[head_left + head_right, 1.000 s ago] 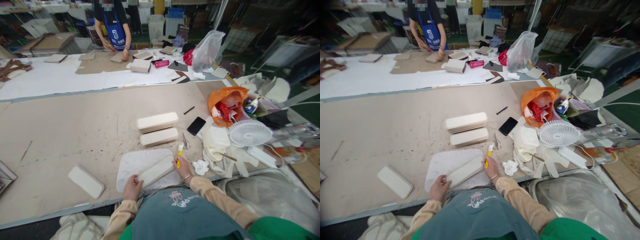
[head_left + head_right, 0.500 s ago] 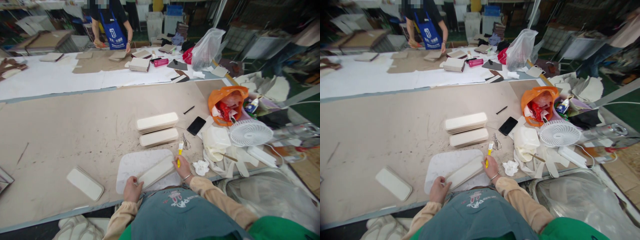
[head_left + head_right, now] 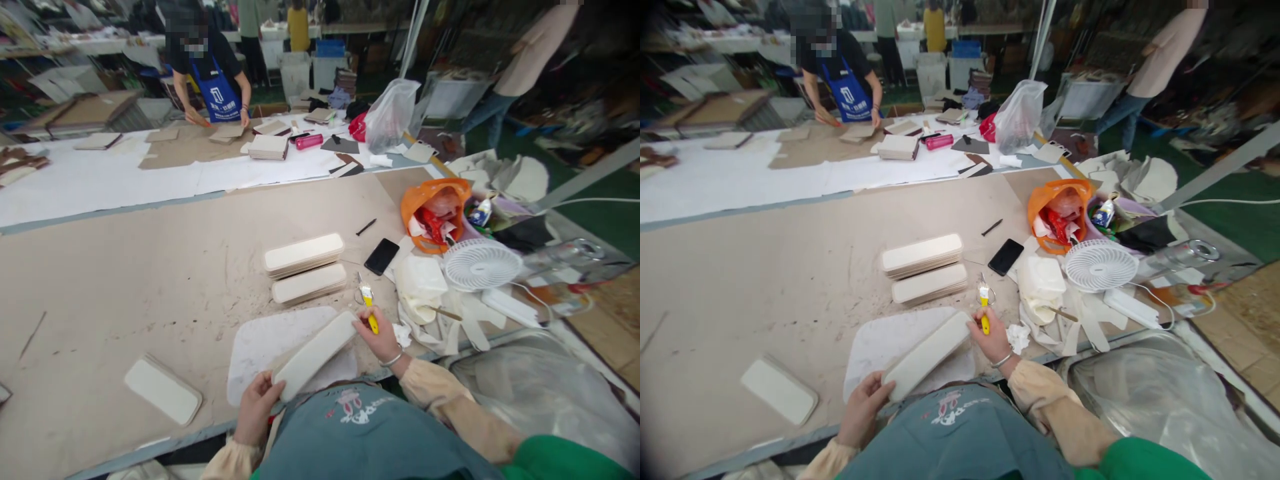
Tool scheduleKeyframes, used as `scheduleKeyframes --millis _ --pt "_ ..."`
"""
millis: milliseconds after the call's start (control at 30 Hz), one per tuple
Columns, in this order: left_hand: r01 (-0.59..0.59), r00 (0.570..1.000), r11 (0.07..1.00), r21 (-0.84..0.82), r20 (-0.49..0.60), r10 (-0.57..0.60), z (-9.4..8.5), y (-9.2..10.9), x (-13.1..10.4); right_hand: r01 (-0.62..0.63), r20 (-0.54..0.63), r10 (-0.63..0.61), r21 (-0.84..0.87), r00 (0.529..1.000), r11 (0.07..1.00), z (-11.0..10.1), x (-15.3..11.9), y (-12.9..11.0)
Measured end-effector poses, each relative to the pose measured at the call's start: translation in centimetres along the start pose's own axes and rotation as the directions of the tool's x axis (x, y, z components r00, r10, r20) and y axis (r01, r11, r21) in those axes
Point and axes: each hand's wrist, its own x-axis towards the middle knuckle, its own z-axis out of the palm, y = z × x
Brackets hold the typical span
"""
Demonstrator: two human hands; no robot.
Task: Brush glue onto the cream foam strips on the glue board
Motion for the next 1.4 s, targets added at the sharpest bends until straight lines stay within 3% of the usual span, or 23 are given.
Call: scheduleKeyframes --millis 200,467,567,700,800,933,1067,1233,1400 --pt "0.004 0.989 0.988 -0.152 0.144 0.019 2.9 3.8 -2.5 0.021 -0.046 -0.012 0.200 0.999 0.980 -4.4 2.7 -5.4" --pt "0.011 0.966 0.963 -0.270 0.253 0.060 5.9 4.8 -3.6 0.064 -0.052 -0.052 0.261 0.997 0.963 -7.8 3.5 -10.3" --pt "-0.012 0.934 0.962 -0.273 0.341 0.108 6.7 6.0 -4.2 0.083 -0.002 -0.086 0.283 0.996 0.956 -8.8 3.3 -12.3" --pt "-0.017 0.864 0.988 -0.152 0.495 0.091 8.1 8.3 -4.0 0.155 0.044 -0.175 0.290 0.984 0.944 -9.8 3.7 -15.1" --pt "-0.100 0.824 0.992 -0.082 0.551 0.129 9.8 9.4 -3.4 0.226 0.039 -0.247 0.284 0.968 0.932 -10.3 4.2 -17.2" --pt "-0.180 0.809 0.977 -0.114 0.548 0.213 12.3 9.7 -3.2 0.300 -0.018 -0.309 0.295 0.951 0.907 -10.8 4.7 -18.9" --pt "-0.237 0.825 0.956 -0.174 0.484 0.293 14.2 10.3 -4.2 0.348 -0.127 -0.329 0.185 0.936 0.919 -10.9 4.9 -19.1" --pt "-0.274 0.846 0.941 -0.198 0.416 0.334 15.5 11.2 -5.8 0.363 -0.239 -0.338 0.068 0.910 0.929 -11.3 4.7 -18.8" --pt "-0.322 0.842 0.931 -0.171 0.399 0.364 16.1 10.8 -5.9 0.405 -0.263 -0.389 0.007 0.883 0.914 -12.5 4.6 -18.8"
